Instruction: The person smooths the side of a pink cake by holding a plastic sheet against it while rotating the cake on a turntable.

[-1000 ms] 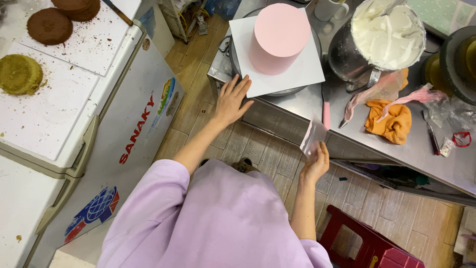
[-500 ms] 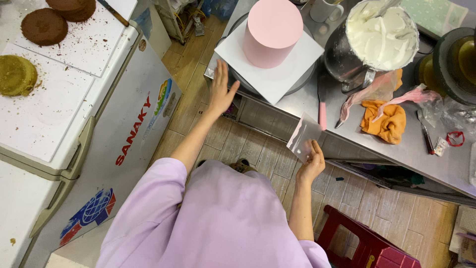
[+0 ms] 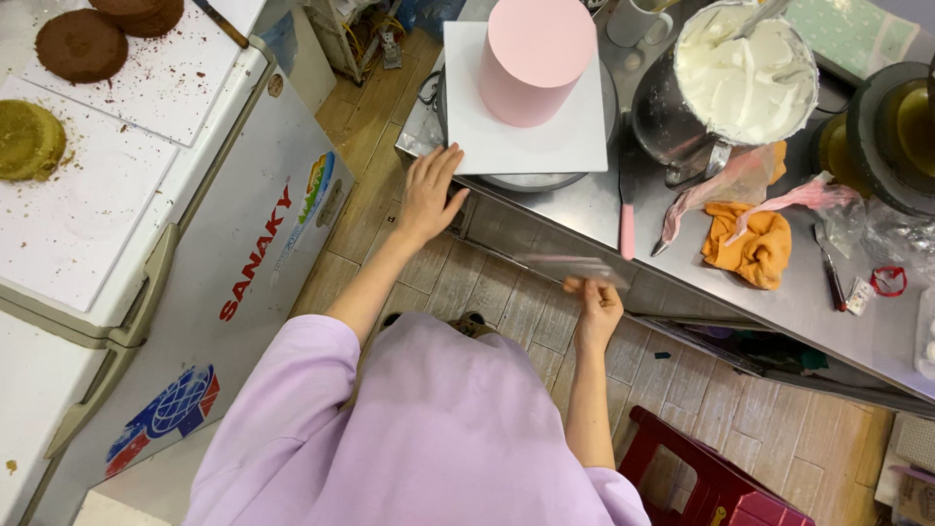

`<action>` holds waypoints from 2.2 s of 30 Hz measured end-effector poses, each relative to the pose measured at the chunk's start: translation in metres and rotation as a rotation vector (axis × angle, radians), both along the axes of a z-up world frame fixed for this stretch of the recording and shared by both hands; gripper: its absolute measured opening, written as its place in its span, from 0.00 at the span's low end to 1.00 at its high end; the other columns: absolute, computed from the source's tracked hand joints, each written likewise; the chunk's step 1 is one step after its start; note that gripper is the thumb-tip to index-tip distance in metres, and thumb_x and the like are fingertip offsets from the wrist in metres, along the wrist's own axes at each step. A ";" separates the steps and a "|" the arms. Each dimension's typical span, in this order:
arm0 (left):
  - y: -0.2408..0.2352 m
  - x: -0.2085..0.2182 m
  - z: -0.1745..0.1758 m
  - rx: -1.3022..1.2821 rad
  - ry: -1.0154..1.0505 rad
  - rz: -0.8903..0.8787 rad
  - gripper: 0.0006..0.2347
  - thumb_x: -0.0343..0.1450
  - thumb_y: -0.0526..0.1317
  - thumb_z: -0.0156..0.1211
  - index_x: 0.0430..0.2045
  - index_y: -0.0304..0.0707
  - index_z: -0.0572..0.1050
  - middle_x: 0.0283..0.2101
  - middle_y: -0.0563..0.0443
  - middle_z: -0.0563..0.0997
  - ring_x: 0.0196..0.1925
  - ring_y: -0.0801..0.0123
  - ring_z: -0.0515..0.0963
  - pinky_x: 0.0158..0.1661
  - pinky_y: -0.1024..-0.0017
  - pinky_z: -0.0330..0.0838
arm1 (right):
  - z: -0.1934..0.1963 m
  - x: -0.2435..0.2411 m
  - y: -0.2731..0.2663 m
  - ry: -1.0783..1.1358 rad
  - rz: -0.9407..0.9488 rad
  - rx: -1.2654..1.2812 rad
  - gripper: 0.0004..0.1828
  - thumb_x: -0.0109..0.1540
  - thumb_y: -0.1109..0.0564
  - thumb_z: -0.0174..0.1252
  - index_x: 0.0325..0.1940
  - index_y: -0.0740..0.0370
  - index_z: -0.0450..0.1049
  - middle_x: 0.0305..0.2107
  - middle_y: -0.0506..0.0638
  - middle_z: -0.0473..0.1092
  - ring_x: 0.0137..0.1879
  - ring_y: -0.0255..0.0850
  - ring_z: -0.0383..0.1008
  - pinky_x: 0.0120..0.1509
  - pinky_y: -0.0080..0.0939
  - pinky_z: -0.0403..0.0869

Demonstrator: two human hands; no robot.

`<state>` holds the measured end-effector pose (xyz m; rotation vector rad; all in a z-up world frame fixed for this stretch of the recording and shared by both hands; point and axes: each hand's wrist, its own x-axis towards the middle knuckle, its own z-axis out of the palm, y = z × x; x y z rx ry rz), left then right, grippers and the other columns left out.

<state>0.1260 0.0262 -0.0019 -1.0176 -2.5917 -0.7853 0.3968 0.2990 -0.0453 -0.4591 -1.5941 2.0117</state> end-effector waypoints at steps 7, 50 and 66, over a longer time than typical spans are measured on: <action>-0.012 -0.005 0.015 -0.063 0.001 0.146 0.29 0.73 0.44 0.63 0.71 0.44 0.61 0.78 0.55 0.52 0.79 0.49 0.50 0.74 0.47 0.46 | -0.006 -0.011 0.015 -0.014 -0.310 -0.042 0.16 0.78 0.50 0.52 0.40 0.61 0.69 0.26 0.43 0.65 0.28 0.31 0.60 0.35 0.35 0.68; 0.007 -0.164 -0.016 0.546 -1.168 0.072 0.14 0.71 0.41 0.63 0.44 0.33 0.68 0.36 0.47 0.82 0.29 0.66 0.85 0.27 0.70 0.76 | 0.022 0.001 -0.156 -0.057 -0.491 -0.257 0.22 0.68 0.60 0.58 0.66 0.62 0.67 0.52 0.56 0.77 0.53 0.41 0.80 0.57 0.44 0.80; 0.007 -0.110 0.004 1.254 -1.325 0.165 0.15 0.70 0.43 0.66 0.45 0.36 0.72 0.32 0.54 0.79 0.31 0.77 0.80 0.29 0.80 0.73 | -0.002 0.034 -0.148 -0.026 -0.721 -0.361 0.23 0.67 0.64 0.56 0.67 0.63 0.67 0.47 0.54 0.78 0.46 0.37 0.77 0.49 0.42 0.77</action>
